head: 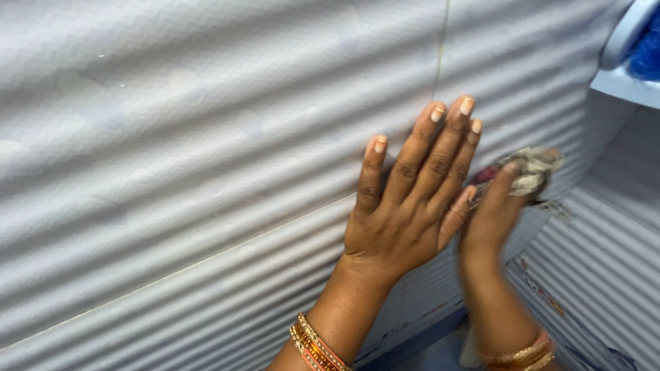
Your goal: The person wipes white corrugated wall tiles with a cloth, moving it across the surface in circular and side-to-side motions.
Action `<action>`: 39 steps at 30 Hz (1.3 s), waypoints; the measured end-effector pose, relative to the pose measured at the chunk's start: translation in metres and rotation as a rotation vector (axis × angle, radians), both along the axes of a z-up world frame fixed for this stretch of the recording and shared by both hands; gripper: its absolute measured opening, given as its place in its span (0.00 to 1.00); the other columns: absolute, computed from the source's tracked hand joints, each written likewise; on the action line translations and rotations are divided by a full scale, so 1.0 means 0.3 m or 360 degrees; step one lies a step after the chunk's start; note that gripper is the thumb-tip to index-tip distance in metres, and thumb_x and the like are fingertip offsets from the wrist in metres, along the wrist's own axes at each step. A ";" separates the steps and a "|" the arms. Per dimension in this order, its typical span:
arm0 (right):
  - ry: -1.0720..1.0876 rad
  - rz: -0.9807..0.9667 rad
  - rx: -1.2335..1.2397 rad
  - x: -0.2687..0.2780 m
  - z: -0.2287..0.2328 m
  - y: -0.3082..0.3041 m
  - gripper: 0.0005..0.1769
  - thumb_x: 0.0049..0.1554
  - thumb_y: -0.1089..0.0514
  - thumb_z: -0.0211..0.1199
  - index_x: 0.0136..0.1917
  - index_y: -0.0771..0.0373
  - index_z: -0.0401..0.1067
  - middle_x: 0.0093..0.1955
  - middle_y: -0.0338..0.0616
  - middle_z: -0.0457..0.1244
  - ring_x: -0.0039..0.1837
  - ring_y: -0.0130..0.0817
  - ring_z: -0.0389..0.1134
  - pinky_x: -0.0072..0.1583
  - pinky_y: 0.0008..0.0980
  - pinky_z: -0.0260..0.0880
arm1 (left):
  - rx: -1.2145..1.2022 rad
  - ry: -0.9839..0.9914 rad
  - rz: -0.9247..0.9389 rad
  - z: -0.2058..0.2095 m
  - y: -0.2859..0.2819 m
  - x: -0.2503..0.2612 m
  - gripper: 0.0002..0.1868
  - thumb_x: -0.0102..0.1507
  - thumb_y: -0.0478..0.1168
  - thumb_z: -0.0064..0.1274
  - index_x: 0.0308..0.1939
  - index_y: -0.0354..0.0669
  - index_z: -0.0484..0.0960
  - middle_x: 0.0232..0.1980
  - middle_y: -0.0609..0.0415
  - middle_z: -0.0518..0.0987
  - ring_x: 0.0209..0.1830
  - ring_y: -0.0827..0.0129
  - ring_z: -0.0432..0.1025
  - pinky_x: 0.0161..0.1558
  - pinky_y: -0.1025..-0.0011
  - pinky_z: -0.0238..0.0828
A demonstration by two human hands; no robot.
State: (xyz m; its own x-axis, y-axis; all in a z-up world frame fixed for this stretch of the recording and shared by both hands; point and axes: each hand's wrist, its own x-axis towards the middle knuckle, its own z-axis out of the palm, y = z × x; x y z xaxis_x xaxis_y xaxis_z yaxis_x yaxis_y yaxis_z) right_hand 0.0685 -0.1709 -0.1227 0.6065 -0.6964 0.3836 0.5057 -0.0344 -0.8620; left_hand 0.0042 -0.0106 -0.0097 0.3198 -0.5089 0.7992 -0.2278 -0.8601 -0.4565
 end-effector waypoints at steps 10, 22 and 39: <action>-0.0021 -0.0390 -0.1268 -0.161 -0.028 0.242 0.48 0.72 0.33 0.37 0.85 0.62 0.18 0.89 0.58 0.18 0.89 0.55 0.14 0.87 0.57 0.16 | 0.0004 0.0084 -0.0100 -0.051 0.018 -0.029 0.34 0.78 0.62 0.23 0.84 0.54 0.58 0.86 0.59 0.50 0.85 0.68 0.44 0.81 0.53 0.21; -0.0152 -0.0169 -0.0354 0.090 0.049 -0.206 0.34 0.75 0.42 0.36 0.85 0.62 0.36 0.86 0.58 0.43 0.87 0.48 0.48 0.85 0.43 0.49 | 0.0134 0.0084 -0.0066 -0.092 0.058 -0.039 0.33 0.79 0.63 0.27 0.84 0.54 0.60 0.86 0.58 0.52 0.86 0.67 0.44 0.83 0.53 0.22; 0.0090 0.0136 -0.1306 -0.261 -0.125 0.338 0.42 0.65 0.40 0.56 0.82 0.60 0.45 0.83 0.54 0.43 0.85 0.50 0.43 0.81 0.54 0.42 | -0.0012 0.0283 -0.0272 -0.119 0.077 -0.083 0.37 0.75 0.68 0.25 0.81 0.55 0.63 0.84 0.57 0.56 0.85 0.67 0.46 0.82 0.56 0.25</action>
